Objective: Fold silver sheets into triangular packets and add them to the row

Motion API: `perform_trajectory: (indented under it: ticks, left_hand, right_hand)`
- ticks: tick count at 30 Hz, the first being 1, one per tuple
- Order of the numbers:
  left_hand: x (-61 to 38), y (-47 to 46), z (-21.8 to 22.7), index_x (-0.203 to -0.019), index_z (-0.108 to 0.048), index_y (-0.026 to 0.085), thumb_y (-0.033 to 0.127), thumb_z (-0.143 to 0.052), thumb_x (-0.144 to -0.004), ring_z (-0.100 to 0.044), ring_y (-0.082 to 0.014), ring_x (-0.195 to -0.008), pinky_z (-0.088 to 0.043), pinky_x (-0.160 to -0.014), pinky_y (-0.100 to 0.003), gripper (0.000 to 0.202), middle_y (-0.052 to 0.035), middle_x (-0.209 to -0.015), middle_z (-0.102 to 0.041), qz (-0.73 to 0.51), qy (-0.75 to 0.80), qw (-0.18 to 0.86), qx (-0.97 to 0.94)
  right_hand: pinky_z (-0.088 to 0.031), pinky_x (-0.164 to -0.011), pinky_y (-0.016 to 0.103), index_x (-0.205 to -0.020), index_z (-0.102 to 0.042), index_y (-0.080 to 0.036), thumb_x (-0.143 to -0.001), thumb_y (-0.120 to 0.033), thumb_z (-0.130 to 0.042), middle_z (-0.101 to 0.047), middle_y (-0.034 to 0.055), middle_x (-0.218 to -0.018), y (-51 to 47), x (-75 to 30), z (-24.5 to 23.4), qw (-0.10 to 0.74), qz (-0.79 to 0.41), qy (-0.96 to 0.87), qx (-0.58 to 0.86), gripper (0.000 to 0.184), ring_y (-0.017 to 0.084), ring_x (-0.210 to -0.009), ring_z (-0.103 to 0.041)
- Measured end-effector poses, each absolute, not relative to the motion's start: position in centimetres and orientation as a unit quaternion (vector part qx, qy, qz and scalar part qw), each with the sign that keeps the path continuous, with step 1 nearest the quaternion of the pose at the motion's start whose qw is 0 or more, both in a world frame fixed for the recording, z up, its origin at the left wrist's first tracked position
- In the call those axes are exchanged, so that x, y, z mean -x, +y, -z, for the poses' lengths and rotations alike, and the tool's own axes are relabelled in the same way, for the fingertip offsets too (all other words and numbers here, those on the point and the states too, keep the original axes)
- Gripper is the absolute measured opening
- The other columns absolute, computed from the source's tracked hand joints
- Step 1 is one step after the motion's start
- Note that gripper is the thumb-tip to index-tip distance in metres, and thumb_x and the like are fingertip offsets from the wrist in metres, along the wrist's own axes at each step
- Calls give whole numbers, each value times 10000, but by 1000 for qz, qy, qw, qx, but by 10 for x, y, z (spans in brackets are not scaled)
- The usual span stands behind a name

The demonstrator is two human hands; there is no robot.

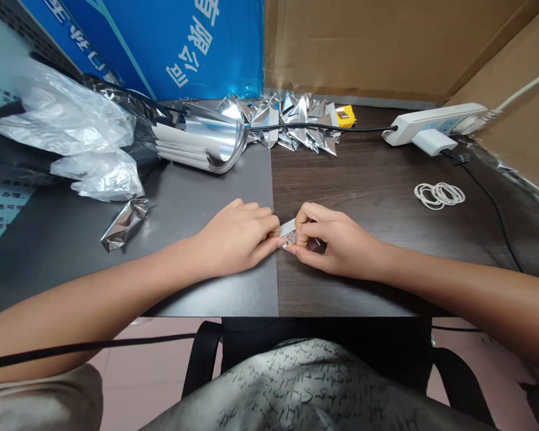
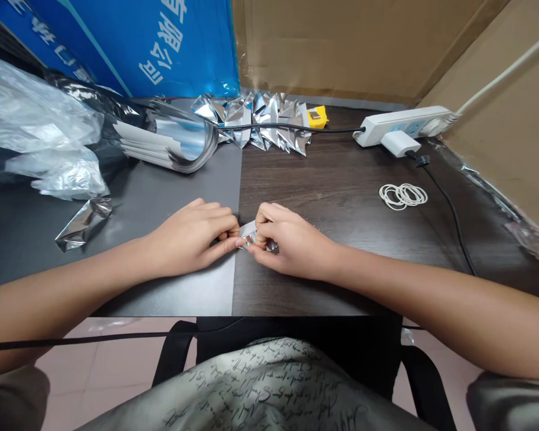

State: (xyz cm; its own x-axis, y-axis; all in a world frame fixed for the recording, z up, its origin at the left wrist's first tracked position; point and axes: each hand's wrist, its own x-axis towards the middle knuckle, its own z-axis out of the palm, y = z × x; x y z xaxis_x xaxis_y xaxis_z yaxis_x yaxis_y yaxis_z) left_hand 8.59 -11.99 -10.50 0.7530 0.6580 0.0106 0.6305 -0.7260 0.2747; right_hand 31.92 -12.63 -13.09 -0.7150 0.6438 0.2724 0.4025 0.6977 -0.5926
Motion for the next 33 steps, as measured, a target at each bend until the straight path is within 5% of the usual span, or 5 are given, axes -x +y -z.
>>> perform_trajectory:
  ticks: [33]
  left_hand:
    - [-97, -132, 103, -892, -635, 187, 372, -427, -1065, -639, -215, -808, -240, -645, -325, 328, -21, -835, -654, 22, 427, 55, -902]
  right_hand:
    - [-379, -733, 298, -675, -491, -160, -952, -178, -539, -533, 54, -826, -132, -312, 135, 223, -131, -911, 320, 281, 148, -778, -441]
